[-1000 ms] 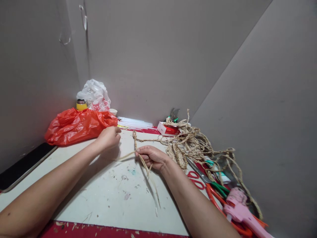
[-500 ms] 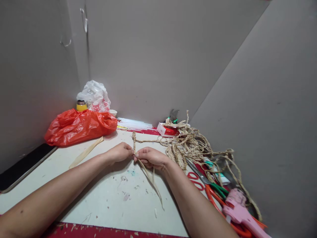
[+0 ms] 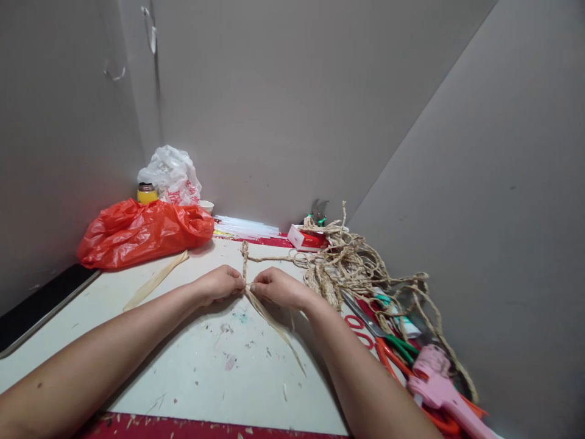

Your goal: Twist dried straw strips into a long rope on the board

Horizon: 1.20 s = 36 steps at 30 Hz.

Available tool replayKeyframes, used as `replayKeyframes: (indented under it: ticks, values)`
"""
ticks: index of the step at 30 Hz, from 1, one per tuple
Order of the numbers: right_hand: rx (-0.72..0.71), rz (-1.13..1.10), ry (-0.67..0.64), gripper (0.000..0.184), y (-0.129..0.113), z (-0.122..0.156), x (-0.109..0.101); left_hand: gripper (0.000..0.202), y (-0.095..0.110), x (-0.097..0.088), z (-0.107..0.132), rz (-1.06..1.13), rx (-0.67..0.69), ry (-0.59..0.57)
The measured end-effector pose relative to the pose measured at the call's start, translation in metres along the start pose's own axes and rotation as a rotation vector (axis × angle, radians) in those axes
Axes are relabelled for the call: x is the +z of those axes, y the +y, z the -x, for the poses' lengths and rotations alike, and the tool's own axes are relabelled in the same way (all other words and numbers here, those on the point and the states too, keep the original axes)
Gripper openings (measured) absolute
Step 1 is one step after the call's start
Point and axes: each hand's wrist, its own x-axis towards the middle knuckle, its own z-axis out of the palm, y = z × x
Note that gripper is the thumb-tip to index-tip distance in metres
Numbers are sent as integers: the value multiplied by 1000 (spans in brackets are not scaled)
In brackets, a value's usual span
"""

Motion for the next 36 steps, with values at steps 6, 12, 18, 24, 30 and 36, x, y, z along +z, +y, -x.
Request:
replayKeyframes:
  ticks: [6,12,18,24,30,36]
  values:
    - [-7,-65,-71,22,-14,5,-1,21,-1,1,0,77,55,-5]
    - [4,117,-37,24,-28,9,22,21,3,1,3,334,12,-81]
    - [-99,323,-124,20,-36,23,20,24,4,-1,4,424,-1,-149]
    - [33,-144,115,27,-25,21,-17,28,6,-10,4,471,16,-210]
    - [95,-508,-32,30,-8,-2,6,28,3,-12,3,459,58,-231]
    - [93,-486,-189,42,1,-7,12,25,2,-12,4,341,105,-240]
